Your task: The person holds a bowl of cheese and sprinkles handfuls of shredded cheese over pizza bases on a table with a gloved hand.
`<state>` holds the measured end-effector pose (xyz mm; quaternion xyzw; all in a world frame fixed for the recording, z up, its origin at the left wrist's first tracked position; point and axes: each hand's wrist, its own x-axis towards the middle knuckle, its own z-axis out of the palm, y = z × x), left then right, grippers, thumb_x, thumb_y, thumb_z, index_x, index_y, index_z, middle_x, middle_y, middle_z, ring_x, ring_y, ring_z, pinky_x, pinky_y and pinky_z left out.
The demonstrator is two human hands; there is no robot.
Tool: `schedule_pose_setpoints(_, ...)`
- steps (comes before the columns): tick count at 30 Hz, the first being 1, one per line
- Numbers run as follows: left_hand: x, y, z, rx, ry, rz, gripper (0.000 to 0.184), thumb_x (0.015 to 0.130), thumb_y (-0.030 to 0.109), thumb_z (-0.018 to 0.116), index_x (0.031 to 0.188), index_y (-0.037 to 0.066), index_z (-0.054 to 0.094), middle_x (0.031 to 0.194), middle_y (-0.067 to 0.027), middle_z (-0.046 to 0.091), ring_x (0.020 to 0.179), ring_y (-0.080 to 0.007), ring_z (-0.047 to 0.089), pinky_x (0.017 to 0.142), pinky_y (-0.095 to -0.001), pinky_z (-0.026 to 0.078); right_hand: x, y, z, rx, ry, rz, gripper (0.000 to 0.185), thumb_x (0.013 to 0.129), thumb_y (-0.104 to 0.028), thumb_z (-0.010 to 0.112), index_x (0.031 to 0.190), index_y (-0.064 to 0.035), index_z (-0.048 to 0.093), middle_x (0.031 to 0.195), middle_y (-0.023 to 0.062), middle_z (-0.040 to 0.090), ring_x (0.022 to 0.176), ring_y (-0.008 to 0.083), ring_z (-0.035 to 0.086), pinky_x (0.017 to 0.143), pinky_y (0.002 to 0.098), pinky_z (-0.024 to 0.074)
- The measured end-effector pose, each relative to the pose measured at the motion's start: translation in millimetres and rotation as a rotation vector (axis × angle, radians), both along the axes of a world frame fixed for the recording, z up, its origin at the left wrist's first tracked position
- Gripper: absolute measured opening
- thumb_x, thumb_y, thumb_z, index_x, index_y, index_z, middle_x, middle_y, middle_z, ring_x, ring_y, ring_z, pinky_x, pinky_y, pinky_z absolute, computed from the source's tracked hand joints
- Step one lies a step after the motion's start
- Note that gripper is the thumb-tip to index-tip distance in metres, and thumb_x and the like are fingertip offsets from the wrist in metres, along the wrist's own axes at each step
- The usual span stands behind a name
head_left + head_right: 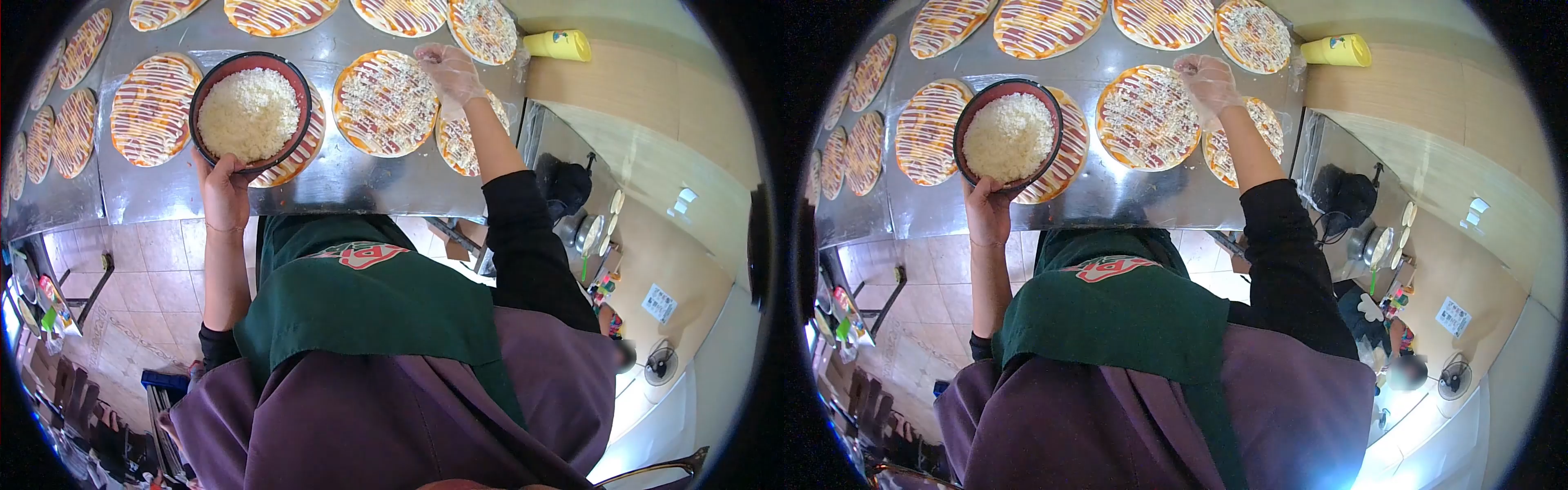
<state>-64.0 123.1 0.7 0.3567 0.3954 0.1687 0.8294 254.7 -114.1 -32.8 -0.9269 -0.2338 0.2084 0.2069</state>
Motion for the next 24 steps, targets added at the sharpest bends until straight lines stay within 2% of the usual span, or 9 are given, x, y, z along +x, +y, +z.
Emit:
schedule_pose_setpoints(2, -2.4, 1.3, 1.1, 0.004, 0.002, -0.003, 0.068, 0.071, -0.003, 0.041, 0.137, 0.009, 0.026, 0.129, -0.0152, 0.042, 0.106, -0.0324, 0.056, 0.079, -0.0454, 0.056, 0.0, 4.0, 1.9, 0.019, 0.020, -0.006, 0.022, 0.082, -0.020, 0.060, 0.101, -0.0116, 0.068, 0.098, 0.0087, 0.068, 0.088, 0.0208, 0.064, 0.080, 0.0308, 0.0485)
schedule_pose_setpoints(4, -4.4, 2.2, 2.3, -0.014, 0.011, 0.003, 0.068, 0.071, -0.003, 0.041, 0.137, 0.009, 0.026, 0.129, -0.0150, 0.043, 0.106, -0.0326, 0.056, 0.080, -0.0450, 0.056, -1.4, 6.2, 3.1, 0.255, 0.196, 0.039, 0.024, 0.079, -0.022, 0.065, 0.099, -0.0077, 0.068, 0.092, 0.0062, 0.068, 0.084, 0.0159, 0.063, 0.079, 0.0286, 0.0480)
schedule_pose_setpoints(7, -6.4, 3.0, 4.0, -0.009, 0.012, 0.025, 0.067, 0.072, -0.002, 0.041, 0.136, 0.009, 0.026, 0.129, -0.0150, 0.043, 0.106, -0.0327, 0.056, 0.080, -0.0448, 0.056, -16.3, 15.7, 18.6, 0.192, 0.297, 0.097, 0.026, 0.079, -0.015, 0.069, 0.102, -0.0029, 0.066, 0.097, 0.0040, 0.066, 0.087, 0.0107, 0.059, 0.080, 0.0255, 0.0476)
schedule_pose_setpoints(13, -12.5, 5.9, -1.8, -0.009, 0.011, 0.043, 0.064, 0.072, -0.003, 0.041, 0.134, 0.007, 0.029, 0.126, -0.0149, 0.045, 0.105, -0.0323, 0.056, 0.080, -0.0446, 0.056, -67.9, 28.6, 29.0, 0.230, 0.566, 0.110, 0.025, 0.076, -0.012, 0.069, 0.099, -0.0031, 0.067, 0.095, 0.0048, 0.065, 0.087, 0.0110, 0.059, 0.080, 0.0261, 0.0477)
schedule_pose_setpoints(14, -13.5, 5.9, -1.4, -0.010, 0.011, 0.046, 0.064, 0.072, -0.003, 0.041, 0.134, 0.007, 0.029, 0.126, -0.0149, 0.045, 0.105, -0.0323, 0.056, 0.080, -0.0446, 0.056, -73.5, 27.8, 24.0, 0.195, 0.578, 0.110, 0.026, 0.075, -0.012, 0.068, 0.100, -0.0031, 0.067, 0.093, 0.0053, 0.066, 0.085, 0.0129, 0.059, 0.080, 0.0266, 0.0476)
schedule_pose_setpoints(16, -14.2, 5.5, 0.5, -0.018, -0.059, 0.048, 0.056, 0.075, -0.005, 0.041, 0.128, 0.010, 0.028, 0.110, -0.0134, 0.048, 0.085, -0.0241, 0.060, 0.069, -0.0400, 0.058, -84.5, 24.9, 17.8, 0.138, 0.487, 0.172, 0.027, 0.075, -0.016, 0.066, 0.100, -0.0056, 0.068, 0.094, 0.0090, 0.066, 0.086, 0.0178, 0.061, 0.080, 0.0291, 0.0479)
schedule_pose_setpoints(20, -14.0, 2.5, 3.3, -0.030, -0.043, 0.052, 0.055, 0.075, -0.006, 0.041, 0.127, 0.010, 0.029, 0.109, -0.0134, 0.048, 0.085, -0.0238, 0.060, 0.069, -0.0394, 0.058, -103.4, 23.5, 21.1, -0.042, 0.355, 0.235, 0.031, 0.076, -0.021, 0.063, 0.104, -0.0100, 0.067, 0.099, 0.0172, 0.065, 0.091, 0.0288, 0.063, 0.083, 0.0347, 0.0477)
schedule_pose_setpoints(23, -13.8, 0.1, 3.5, -0.042, -0.051, 0.050, 0.055, 0.074, -0.006, 0.041, 0.125, 0.009, 0.029, 0.109, -0.0134, 0.048, 0.086, -0.0237, 0.060, 0.069, -0.0395, 0.058, -114.8, 18.0, 12.2, -0.053, 0.317, 0.222, 0.031, 0.076, -0.021, 0.063, 0.105, -0.0101, 0.067, 0.097, 0.0161, 0.066, 0.091, 0.0284, 0.063, 0.083, 0.0348, 0.0479)
schedule_pose_setpoints(24, -13.3, -0.8, 4.7, -0.026, -0.014, 0.034, 0.058, 0.074, -0.005, 0.041, 0.129, 0.008, 0.029, 0.117, -0.0149, 0.047, 0.095, -0.0273, 0.058, 0.073, -0.0408, 0.058, -116.2, 14.5, 7.0, -0.052, 0.316, 0.220, 0.031, 0.076, -0.021, 0.063, 0.105, -0.0101, 0.067, 0.097, 0.0161, 0.066, 0.091, 0.0284, 0.063, 0.083, 0.0348, 0.0479)
